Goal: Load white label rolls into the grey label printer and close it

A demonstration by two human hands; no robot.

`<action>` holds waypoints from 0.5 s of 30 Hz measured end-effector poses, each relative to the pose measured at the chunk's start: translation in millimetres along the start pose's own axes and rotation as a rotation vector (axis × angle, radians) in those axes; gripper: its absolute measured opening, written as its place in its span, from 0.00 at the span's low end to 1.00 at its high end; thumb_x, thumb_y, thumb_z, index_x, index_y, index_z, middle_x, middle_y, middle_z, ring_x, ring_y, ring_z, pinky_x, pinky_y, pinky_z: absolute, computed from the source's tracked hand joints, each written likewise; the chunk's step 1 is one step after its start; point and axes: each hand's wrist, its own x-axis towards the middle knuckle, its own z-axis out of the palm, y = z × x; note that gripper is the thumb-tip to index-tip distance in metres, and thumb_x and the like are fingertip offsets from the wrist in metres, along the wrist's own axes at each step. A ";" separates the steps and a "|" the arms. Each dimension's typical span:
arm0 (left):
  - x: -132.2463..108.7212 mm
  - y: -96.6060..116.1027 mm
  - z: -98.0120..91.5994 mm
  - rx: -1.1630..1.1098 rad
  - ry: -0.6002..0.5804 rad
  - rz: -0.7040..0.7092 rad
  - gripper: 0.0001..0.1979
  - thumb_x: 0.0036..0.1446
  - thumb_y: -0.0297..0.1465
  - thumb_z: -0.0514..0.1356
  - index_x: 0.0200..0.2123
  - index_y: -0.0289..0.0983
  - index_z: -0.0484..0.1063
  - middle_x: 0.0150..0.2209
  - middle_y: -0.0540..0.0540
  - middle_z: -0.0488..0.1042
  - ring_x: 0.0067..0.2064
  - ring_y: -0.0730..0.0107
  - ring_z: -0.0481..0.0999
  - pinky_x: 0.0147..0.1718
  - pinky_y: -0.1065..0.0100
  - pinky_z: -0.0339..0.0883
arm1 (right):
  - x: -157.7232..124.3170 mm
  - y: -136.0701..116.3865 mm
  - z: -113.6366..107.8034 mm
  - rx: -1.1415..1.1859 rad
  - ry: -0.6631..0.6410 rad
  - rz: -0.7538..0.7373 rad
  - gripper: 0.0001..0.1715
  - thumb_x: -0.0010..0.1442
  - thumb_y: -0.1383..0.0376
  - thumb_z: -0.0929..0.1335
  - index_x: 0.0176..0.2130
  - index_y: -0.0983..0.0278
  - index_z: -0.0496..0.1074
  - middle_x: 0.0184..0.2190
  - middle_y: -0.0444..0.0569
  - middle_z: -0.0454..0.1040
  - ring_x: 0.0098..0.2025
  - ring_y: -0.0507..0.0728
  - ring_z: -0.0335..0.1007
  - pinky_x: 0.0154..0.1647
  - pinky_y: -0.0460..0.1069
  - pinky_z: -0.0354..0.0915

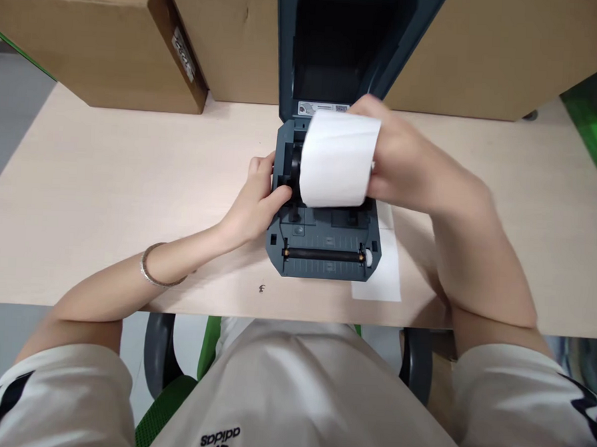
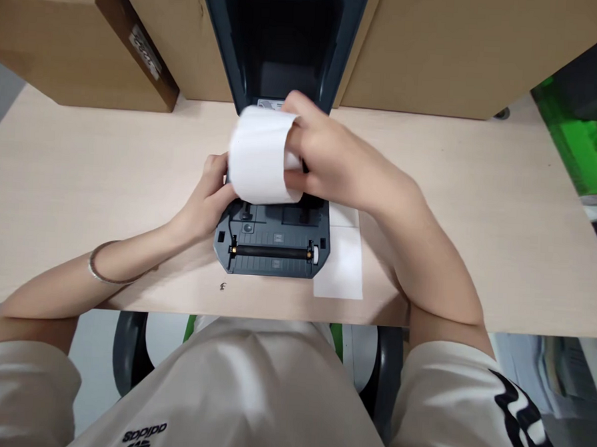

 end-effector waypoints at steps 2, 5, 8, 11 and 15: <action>0.4 -2.4 1.3 -0.012 0.012 0.032 0.35 0.69 0.41 0.65 0.77 0.41 0.72 0.60 0.38 0.77 0.72 0.39 0.74 0.81 0.37 0.70 | -11.0 -10.7 -18.6 -0.057 0.068 0.030 0.22 0.70 0.46 0.71 0.57 0.49 0.83 0.69 0.53 0.81 0.68 0.72 0.80 0.75 0.68 0.80; 0.6 -2.8 1.3 -0.016 0.006 0.024 0.33 0.71 0.43 0.65 0.76 0.43 0.73 0.60 0.38 0.77 0.73 0.39 0.73 0.80 0.37 0.71 | -32.3 -16.1 -46.7 -0.142 0.115 0.187 0.26 0.68 0.45 0.72 0.61 0.48 0.80 0.62 0.53 0.83 0.64 0.72 0.82 0.72 0.68 0.79; 0.2 0.2 -1.5 0.017 -0.015 -0.005 0.38 0.67 0.40 0.65 0.79 0.41 0.71 0.59 0.39 0.75 0.72 0.40 0.74 0.80 0.39 0.72 | -52.0 -1.6 -68.4 -0.252 0.053 0.392 0.30 0.66 0.49 0.75 0.65 0.46 0.76 0.60 0.54 0.84 0.60 0.71 0.83 0.66 0.68 0.78; -0.6 4.1 -3.9 0.038 -0.015 -0.012 0.37 0.68 0.38 0.64 0.78 0.39 0.71 0.59 0.39 0.75 0.71 0.41 0.74 0.80 0.40 0.72 | -61.7 24.0 -82.1 -0.364 -0.028 0.508 0.33 0.69 0.52 0.76 0.70 0.47 0.74 0.63 0.54 0.83 0.61 0.69 0.83 0.62 0.65 0.74; -2.4 7.8 -4.4 0.053 -0.016 -0.004 0.35 0.71 0.36 0.60 0.78 0.39 0.72 0.59 0.38 0.76 0.70 0.42 0.76 0.79 0.40 0.73 | -53.6 49.8 -86.4 -0.408 -0.180 0.707 0.22 0.78 0.58 0.72 0.68 0.51 0.79 0.65 0.55 0.84 0.62 0.67 0.81 0.60 0.62 0.70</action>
